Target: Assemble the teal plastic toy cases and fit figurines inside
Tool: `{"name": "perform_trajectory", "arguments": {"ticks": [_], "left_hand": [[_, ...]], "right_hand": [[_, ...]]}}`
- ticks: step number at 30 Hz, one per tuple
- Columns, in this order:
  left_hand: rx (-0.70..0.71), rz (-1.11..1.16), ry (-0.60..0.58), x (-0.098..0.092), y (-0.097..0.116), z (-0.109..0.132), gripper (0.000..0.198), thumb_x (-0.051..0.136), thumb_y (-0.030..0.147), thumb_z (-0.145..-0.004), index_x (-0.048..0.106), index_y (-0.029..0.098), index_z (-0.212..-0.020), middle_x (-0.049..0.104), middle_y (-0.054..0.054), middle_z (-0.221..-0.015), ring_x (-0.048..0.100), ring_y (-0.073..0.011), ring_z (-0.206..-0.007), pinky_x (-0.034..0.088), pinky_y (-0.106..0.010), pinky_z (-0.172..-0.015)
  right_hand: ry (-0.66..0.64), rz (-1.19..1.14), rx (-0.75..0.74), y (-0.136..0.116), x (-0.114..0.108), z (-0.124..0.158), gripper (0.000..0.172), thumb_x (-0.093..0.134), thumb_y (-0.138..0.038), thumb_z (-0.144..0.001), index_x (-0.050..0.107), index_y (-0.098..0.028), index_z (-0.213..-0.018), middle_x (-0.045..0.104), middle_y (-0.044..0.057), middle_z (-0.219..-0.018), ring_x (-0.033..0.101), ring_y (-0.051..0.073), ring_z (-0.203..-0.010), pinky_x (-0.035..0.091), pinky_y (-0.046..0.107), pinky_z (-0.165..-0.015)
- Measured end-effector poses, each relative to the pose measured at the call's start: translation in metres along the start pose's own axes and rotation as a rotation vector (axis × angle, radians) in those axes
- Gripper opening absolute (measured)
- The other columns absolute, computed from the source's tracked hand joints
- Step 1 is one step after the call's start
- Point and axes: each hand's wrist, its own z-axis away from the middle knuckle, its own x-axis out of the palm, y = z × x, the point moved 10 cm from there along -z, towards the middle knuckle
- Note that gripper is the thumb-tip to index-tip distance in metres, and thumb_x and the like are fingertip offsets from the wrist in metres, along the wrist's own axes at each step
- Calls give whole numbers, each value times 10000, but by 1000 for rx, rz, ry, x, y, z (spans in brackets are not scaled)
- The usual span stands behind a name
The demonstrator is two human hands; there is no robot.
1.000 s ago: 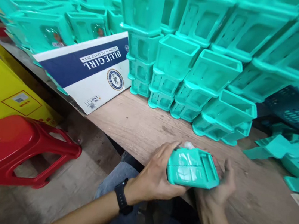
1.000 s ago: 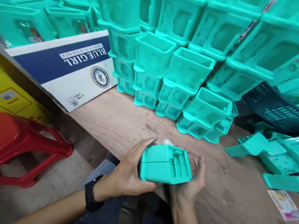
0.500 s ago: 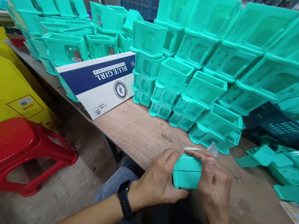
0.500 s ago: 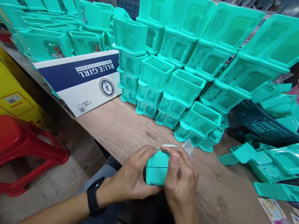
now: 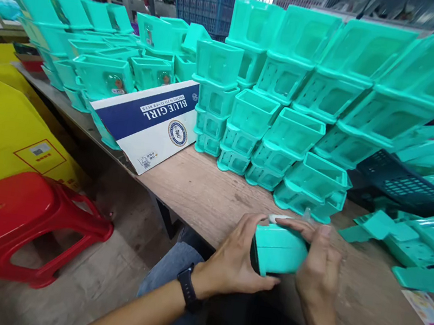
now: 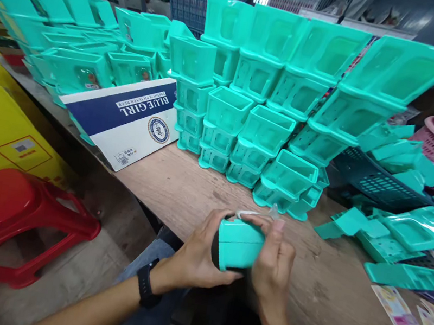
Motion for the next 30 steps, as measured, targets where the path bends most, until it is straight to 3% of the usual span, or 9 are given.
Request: {"name": "perform_trajectory", "arguments": {"ticks": [2,5,9,14,19,21,24,27,30], "left_hand": [[-42,19,-5,2,-6,-1,994,933,202,-589,389,185,-1421,566,-129,-1378,588,-313,-1279,509,-449,-1130],[-89,-49,-31,6,-8,-4,808,876,186,-591,484,186,-1298,638,-109,-1239,649,-324,-1150,559,-470,-1038],[-121,-130,-50,8,-2,-5,543,736,283,-712,521,171,-1198,671,-129,-1106,689,-348,-1018,591,-503,-887],[-184,-176,-12,5,-6,-5,497,703,345,-682,515,186,-1113,687,-122,-1003,713,-359,-907,590,-488,-780],[-224,-128,0,7,-11,0,608,773,343,-631,505,214,-1162,680,-101,-1055,702,-360,-973,579,-505,-850],[-314,-43,57,0,-18,4,669,808,339,-617,486,237,-1194,677,-67,-1053,693,-328,-977,570,-488,-881],[-409,154,224,-16,-27,16,660,822,398,-671,443,253,-1193,659,-30,-1038,674,-262,-969,564,-423,-903],[-402,297,307,-13,-33,30,746,830,443,-708,366,257,-1262,643,-32,-1100,667,-226,-973,581,-370,-886],[-367,313,307,4,-39,48,903,866,441,-677,284,268,-1344,635,-61,-1202,681,-244,-1040,597,-402,-937]], "right_hand": [[13,36,11,4,-3,2,737,249,-634,-1071,832,-223,-887,817,100,-970,738,308,-1027,530,465,-944],[-38,229,-205,-14,3,9,619,301,-558,-1089,822,-227,-1037,803,92,-1138,696,315,-1173,470,494,-1035],[-85,457,-471,-38,22,22,559,300,-440,-1111,793,-187,-1038,811,93,-1047,743,278,-982,490,408,-852],[-27,472,-518,-46,26,19,578,262,-303,-1117,790,-184,-916,812,76,-885,749,226,-826,464,354,-758],[-61,379,-492,-44,18,20,507,328,-335,-1104,803,-193,-1000,818,89,-990,754,247,-954,483,384,-879],[18,284,-387,-33,1,18,482,346,-392,-1102,785,-198,-1137,792,105,-1168,706,257,-1159,457,419,-1038],[296,-48,-2,18,-34,19,531,374,-565,-1066,712,-223,-1292,687,109,-1404,600,281,-1344,425,497,-1138],[256,-521,368,68,-7,30,638,435,-753,-960,764,-216,-1065,788,117,-1168,690,324,-1213,521,530,-1047],[71,-773,473,69,33,37,720,463,-872,-864,750,-223,-746,793,122,-778,744,363,-1077,555,547,-1008]]}}
